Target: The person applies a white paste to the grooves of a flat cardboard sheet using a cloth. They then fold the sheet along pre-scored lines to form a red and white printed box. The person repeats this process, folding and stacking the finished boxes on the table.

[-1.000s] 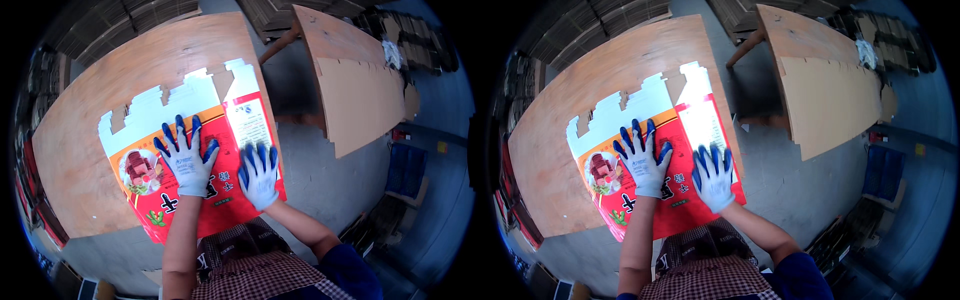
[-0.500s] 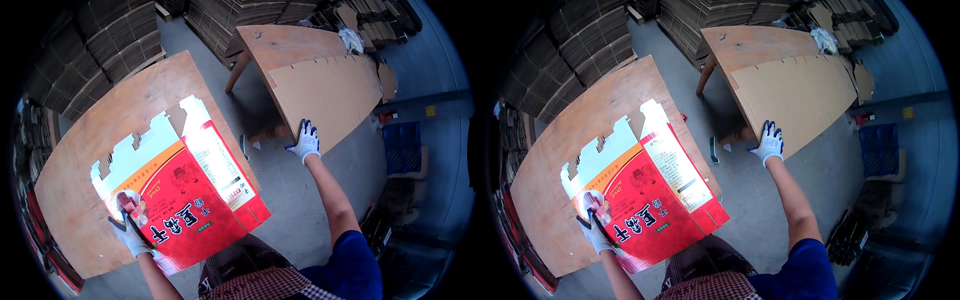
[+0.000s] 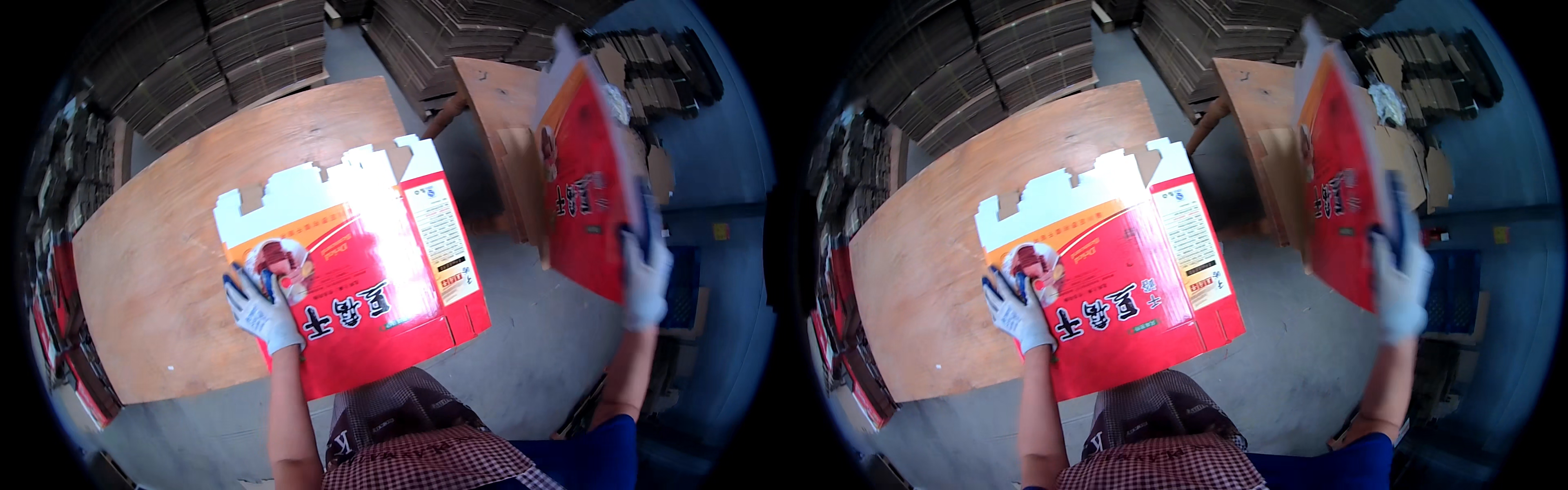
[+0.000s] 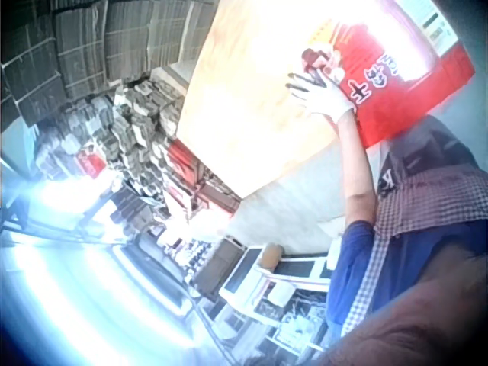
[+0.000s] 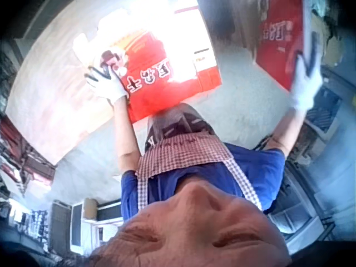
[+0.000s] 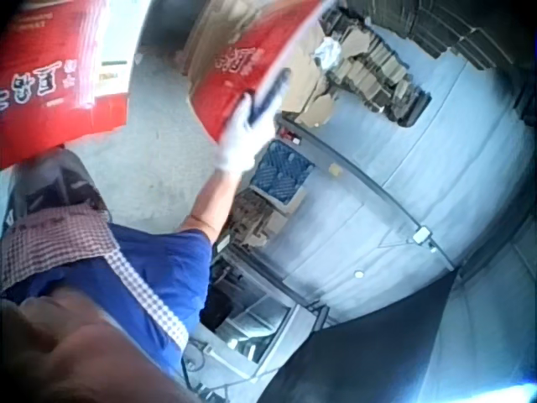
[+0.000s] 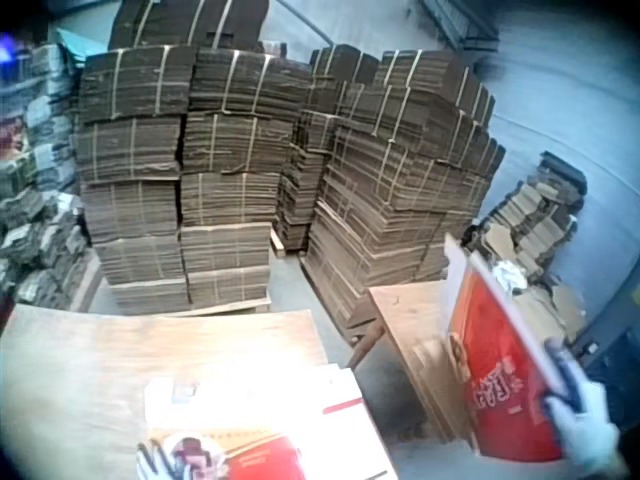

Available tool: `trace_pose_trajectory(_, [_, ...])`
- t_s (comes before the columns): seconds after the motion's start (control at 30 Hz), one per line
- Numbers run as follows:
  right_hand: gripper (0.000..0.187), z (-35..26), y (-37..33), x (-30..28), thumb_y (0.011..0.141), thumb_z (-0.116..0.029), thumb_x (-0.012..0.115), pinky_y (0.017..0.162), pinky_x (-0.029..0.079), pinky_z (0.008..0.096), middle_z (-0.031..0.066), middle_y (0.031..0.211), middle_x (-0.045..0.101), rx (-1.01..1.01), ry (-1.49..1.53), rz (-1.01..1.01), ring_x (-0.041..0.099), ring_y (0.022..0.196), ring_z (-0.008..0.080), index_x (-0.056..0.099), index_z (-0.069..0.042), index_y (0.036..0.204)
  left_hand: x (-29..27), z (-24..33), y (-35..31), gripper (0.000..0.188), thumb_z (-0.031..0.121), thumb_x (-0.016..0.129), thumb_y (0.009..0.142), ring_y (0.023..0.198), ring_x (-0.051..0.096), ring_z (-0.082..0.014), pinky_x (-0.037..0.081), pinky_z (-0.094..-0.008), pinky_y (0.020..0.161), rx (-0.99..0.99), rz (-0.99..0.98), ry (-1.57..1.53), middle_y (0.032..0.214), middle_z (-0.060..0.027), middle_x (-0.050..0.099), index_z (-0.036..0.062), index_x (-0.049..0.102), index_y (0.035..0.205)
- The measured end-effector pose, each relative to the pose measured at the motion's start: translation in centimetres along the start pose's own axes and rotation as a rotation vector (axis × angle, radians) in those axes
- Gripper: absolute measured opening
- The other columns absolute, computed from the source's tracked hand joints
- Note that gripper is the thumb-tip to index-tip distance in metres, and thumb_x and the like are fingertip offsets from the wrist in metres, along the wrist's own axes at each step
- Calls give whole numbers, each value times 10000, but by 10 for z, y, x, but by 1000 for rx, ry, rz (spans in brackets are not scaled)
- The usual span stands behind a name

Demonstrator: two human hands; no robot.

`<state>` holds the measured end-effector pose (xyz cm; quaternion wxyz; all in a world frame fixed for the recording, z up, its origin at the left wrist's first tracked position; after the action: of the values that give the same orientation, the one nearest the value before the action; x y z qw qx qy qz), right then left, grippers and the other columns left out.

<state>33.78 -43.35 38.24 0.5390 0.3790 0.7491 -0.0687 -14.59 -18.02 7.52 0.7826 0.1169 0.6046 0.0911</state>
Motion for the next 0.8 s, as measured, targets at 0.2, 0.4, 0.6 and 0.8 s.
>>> trace_pose_trajectory(0.2, [559, -56, -51, -117, 986, -169, 540, 1052, 466, 348, 178, 1453, 515, -11, 323, 94, 570, 1260, 211, 428, 29, 1496, 9, 24, -5, 375, 188, 702, 892, 1395, 433, -331, 258, -513, 1184, 249, -114, -215, 1494, -100, 513, 122, 666, 1260])
trace_pose_trajectory(0.4, [765, -37, -110, 126, 869, -166, 711, 855, 518, 249, 79, 1492, 497, 479, 781, -292, 584, 1114, 131, 386, -44, 1551, 25, -38, -3, 532, 358, 335, 1098, 1422, 413, -257, 240, -402, 1216, -227, -289, -1241, 1559, -107, 442, 6, 454, 1479])
trace_pose_trajectory(0.6, [711, -13, -200, 278, 930, 61, 600, 1131, 365, 275, 71, 1625, 336, 591, 1084, -528, 373, 1427, 142, 305, -10, 1573, 27, -66, 12, 606, 113, 664, 925, 1462, 337, -337, 282, -418, 1184, -123, -267, -662, 1590, -172, 368, 73, 468, 1497])
trace_pose_trajectory(0.8, [677, 13, -208, 292, 909, 24, 638, 1144, 339, 299, 123, 1550, 457, 498, 791, -563, 425, 1417, 189, 396, -51, 1537, 8, 134, -10, 658, 297, 687, 881, 1496, 216, -428, 125, -596, 1210, 427, -390, -330, 1614, -155, 322, 158, 486, 1491])
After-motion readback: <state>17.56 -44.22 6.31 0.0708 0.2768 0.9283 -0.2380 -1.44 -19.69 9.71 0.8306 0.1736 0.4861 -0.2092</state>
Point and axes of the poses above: each hand's wrist, its own y-axis towards the middle knuckle, its own x-axis out of the palm, z = x × y, the point moved 10 cm from there along y, towards the middle knuckle
